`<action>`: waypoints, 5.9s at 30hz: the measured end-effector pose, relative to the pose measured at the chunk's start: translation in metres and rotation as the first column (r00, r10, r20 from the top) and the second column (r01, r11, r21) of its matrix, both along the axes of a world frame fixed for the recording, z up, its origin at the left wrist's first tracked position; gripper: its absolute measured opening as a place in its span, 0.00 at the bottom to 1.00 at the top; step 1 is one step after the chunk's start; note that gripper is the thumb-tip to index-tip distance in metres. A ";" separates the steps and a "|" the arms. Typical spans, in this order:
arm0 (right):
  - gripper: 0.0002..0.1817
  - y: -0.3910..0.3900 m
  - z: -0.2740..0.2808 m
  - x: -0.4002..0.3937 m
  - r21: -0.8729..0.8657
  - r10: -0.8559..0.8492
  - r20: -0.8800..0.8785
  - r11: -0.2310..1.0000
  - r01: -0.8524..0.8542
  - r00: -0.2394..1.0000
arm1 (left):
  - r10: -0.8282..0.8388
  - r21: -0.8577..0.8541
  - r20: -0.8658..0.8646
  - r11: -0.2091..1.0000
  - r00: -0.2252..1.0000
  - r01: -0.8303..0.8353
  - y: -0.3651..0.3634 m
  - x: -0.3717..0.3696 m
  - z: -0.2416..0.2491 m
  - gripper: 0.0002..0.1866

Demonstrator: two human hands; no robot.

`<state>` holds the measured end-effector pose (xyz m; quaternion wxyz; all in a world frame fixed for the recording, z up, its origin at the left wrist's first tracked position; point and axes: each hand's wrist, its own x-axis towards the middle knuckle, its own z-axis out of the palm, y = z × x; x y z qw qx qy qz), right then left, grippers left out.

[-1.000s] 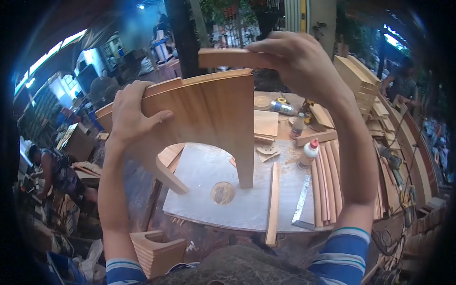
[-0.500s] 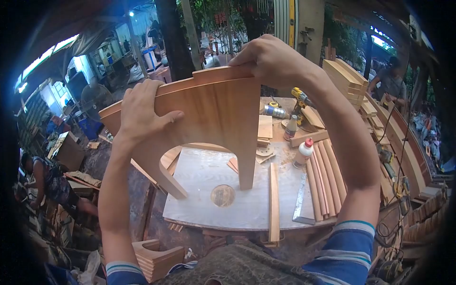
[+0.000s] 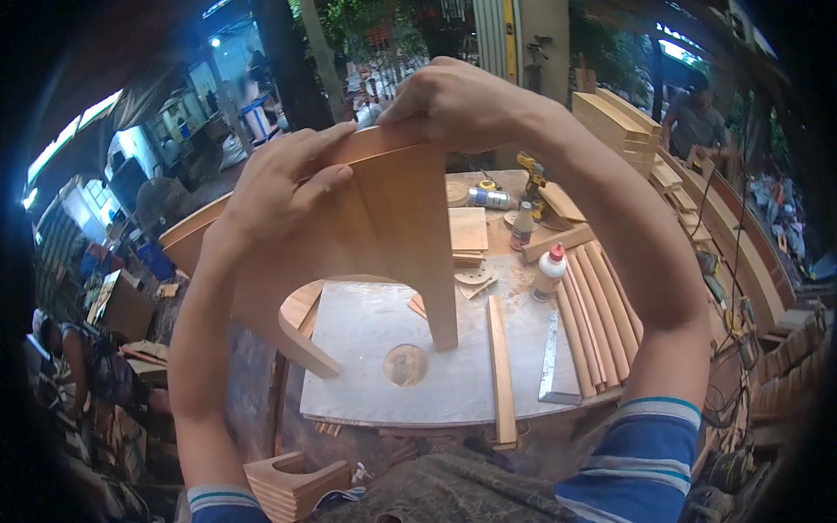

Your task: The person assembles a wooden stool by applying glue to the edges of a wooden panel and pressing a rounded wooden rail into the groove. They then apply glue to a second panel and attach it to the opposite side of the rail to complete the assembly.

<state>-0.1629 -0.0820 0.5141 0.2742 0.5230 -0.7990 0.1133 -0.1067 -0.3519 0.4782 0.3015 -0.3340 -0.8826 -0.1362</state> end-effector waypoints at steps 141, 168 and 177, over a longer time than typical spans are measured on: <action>0.34 0.013 0.084 0.015 0.027 -0.255 0.297 0.966 0.259 0.920 | 0.382 -0.277 -0.095 0.877 0.919 -0.393 -0.043 0.042 0.005 0.28; 0.28 0.029 0.014 0.059 -0.430 -0.055 0.539 0.840 0.330 0.841 | 0.374 -0.285 -0.085 0.879 0.924 -0.382 -0.035 0.050 0.005 0.34; 0.30 0.045 -0.108 0.010 -0.957 0.468 0.252 0.248 0.148 0.847 | 0.436 -0.248 -0.051 0.866 0.899 -0.434 -0.025 0.044 0.006 0.35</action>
